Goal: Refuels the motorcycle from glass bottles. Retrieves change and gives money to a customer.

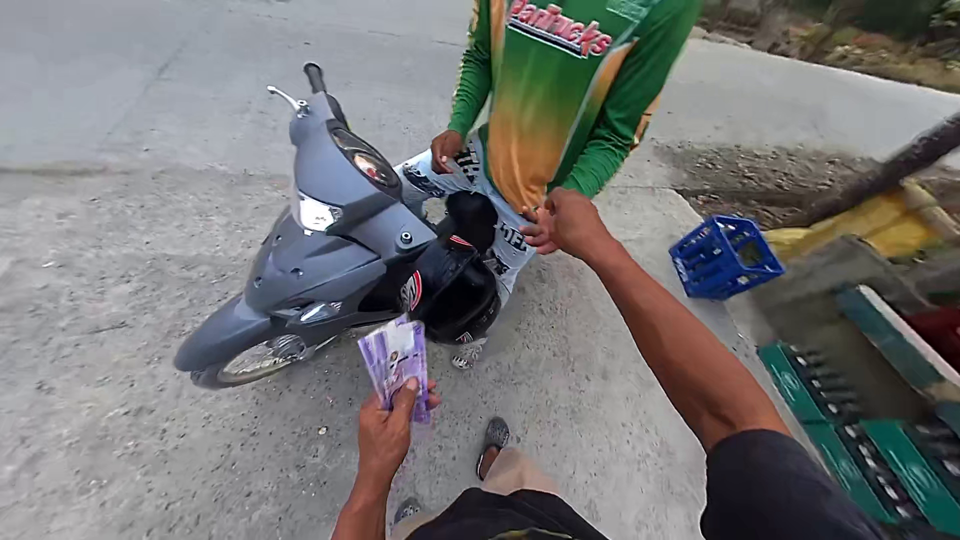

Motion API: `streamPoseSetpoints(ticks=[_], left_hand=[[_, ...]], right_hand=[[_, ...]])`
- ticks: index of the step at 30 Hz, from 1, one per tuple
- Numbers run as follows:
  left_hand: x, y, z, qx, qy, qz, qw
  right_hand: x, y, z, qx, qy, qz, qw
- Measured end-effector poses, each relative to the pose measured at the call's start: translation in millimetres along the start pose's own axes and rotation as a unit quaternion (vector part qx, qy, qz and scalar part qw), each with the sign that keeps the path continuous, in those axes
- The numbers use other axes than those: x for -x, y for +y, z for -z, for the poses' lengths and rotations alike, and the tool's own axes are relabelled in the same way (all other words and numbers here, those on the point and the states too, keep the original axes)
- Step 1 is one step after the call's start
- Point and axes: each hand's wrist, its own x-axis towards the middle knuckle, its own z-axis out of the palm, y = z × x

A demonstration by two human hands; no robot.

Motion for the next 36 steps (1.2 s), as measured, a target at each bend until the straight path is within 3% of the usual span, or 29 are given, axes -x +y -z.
streamPoseSetpoints(ticks=[5,9,12,14,15,17,19,22,26,28,31,34,36], left_hand=[[-56,26,-68,0.043,0.066,-0.048,0.996],[-88,26,-100,0.06,0.092,-0.074,0.991],[-110,26,-114,0.069,0.089,-0.086,0.99],[-121,25,-122,0.066,0.074,-0.095,0.991],[-126,25,-127,0.065,0.066,-0.097,0.991],[-135,26,-133,0.057,0.052,-0.106,0.991],[-142,24,-125,0.043,0.043,-0.118,0.991],[-155,29,-107,0.043,0.044,-0.126,0.99],[-164,34,-106,0.016,0.026,-0.146,0.989],[-163,33,-108,0.014,0.017,-0.155,0.988],[-167,34,-106,0.029,0.021,-0.146,0.989],[-176,29,-97,0.043,0.006,-0.154,0.987],[-177,29,-99,0.031,0.013,-0.149,0.988]], right_hand=[[-52,27,4,0.124,-0.019,0.095,0.988],[-40,28,13,0.142,0.079,0.178,0.971],[-5,7,-6,-0.032,0.123,0.258,0.958],[14,-7,-44,-0.236,0.036,0.235,0.942],[17,-13,-61,-0.336,0.003,0.211,0.918],[11,-21,-84,-0.488,0.018,0.199,0.85],[0,-19,-89,-0.563,0.046,0.201,0.8],[-13,-14,-82,-0.652,0.008,0.177,0.737],[-12,-31,-89,-0.637,-0.053,0.134,0.757],[-14,-35,-95,-0.627,-0.036,0.129,0.767],[-21,-25,-96,-0.637,-0.004,0.157,0.755],[-23,-20,-95,-0.667,-0.019,0.15,0.729],[-20,-27,-98,-0.661,-0.037,0.136,0.737]])
